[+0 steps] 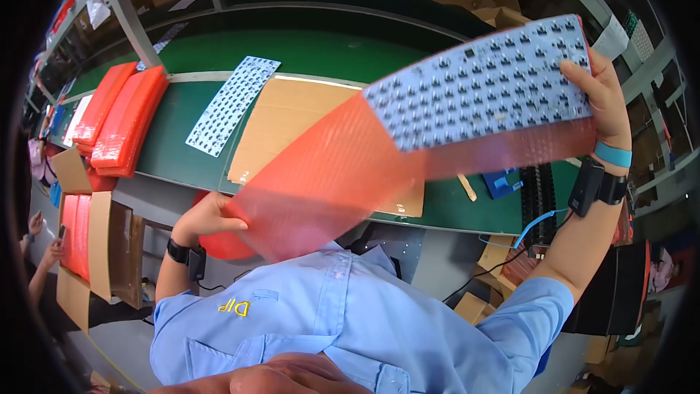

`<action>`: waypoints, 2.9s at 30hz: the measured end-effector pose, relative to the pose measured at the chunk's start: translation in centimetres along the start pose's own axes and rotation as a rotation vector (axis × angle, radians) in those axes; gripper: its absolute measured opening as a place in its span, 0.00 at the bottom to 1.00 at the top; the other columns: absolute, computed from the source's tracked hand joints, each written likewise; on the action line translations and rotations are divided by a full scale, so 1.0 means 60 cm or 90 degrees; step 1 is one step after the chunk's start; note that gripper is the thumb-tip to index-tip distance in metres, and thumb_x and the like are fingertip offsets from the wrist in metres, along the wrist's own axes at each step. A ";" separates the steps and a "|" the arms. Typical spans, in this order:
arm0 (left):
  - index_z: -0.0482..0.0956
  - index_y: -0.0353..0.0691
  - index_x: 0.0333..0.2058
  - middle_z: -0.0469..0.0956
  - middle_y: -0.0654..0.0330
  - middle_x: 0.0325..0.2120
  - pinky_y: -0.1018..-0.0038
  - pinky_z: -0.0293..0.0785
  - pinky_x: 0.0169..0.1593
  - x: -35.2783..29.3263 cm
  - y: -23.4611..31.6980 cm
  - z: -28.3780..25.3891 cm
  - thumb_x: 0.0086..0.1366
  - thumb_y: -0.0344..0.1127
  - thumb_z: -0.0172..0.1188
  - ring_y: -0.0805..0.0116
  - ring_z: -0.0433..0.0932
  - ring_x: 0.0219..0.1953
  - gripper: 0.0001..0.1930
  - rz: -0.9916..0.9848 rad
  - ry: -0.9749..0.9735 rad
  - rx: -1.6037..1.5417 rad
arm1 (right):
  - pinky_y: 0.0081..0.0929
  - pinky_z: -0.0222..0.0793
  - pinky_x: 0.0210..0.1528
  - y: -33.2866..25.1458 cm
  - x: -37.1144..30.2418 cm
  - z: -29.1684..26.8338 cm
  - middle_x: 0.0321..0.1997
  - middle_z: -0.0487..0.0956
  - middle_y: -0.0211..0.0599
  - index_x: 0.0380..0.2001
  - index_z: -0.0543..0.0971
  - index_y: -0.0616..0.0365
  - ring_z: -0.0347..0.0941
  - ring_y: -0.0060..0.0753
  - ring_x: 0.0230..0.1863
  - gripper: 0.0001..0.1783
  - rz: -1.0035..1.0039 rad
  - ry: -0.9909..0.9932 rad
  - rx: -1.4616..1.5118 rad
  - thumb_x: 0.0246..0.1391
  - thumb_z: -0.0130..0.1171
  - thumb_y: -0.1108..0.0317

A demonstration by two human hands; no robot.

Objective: The person wraps circuit boards in red bubble wrap by placing each board onto a sheet, folding it over, and securing it with tape. The wrapped boards are then stacked on the side of the workstation, and the process is repeated.

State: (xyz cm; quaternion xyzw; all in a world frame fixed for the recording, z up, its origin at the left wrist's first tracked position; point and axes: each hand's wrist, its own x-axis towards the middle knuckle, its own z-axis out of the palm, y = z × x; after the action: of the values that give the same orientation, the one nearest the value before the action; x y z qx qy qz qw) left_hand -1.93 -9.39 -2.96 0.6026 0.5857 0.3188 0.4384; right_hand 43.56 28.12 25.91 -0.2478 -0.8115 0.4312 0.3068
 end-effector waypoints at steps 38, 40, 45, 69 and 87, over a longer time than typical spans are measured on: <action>0.79 0.33 0.42 0.82 0.64 0.35 0.79 0.74 0.45 0.012 -0.121 0.122 0.69 0.31 0.60 0.81 0.77 0.39 0.08 -0.152 -0.043 -0.360 | 0.43 0.77 0.44 0.245 -0.060 0.649 0.49 0.70 0.54 0.55 0.68 0.66 0.74 0.56 0.48 0.40 -0.088 -0.271 -0.568 0.50 0.66 0.45; 0.79 0.33 0.42 0.82 0.63 0.35 0.78 0.75 0.45 0.022 -0.101 0.100 0.68 0.32 0.62 0.80 0.78 0.39 0.09 -0.173 -0.062 -0.285 | 0.43 0.76 0.45 0.252 -0.070 0.645 0.50 0.69 0.54 0.56 0.68 0.67 0.73 0.56 0.49 0.41 -0.089 -0.253 -0.573 0.49 0.66 0.44; 0.82 0.37 0.36 0.83 0.58 0.34 0.74 0.76 0.41 0.075 -0.027 0.041 0.58 0.36 0.70 0.67 0.81 0.37 0.11 -0.093 0.249 0.057 | 0.41 0.73 0.50 0.254 -0.099 0.639 0.53 0.70 0.52 0.58 0.68 0.68 0.70 0.50 0.52 0.43 -0.168 -0.169 -0.621 0.49 0.65 0.45; 0.79 0.39 0.50 0.77 0.44 0.50 0.61 0.74 0.56 0.316 -0.078 -0.442 0.62 0.51 0.64 0.48 0.77 0.52 0.25 -0.326 0.547 0.582 | 0.51 0.58 0.67 0.261 -0.092 0.477 0.60 0.72 0.45 0.59 0.74 0.50 0.67 0.48 0.58 0.31 -0.252 -0.154 -0.415 0.51 0.65 0.57; 0.69 0.36 0.60 0.73 0.46 0.57 0.58 0.70 0.61 0.455 -0.335 -0.780 0.61 0.55 0.65 0.45 0.71 0.60 0.36 -0.525 0.589 0.510 | 0.48 0.58 0.69 0.329 0.017 0.525 0.61 0.74 0.41 0.59 0.74 0.44 0.69 0.38 0.56 0.27 -0.281 -0.187 -0.608 0.61 0.53 0.45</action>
State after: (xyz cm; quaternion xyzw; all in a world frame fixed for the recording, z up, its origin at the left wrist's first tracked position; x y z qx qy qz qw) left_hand -49.49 23.34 -5.35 0.2512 0.9612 0.1117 -0.0229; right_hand 23.19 21.54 -4.49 -0.1204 -0.9842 -0.0294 0.1266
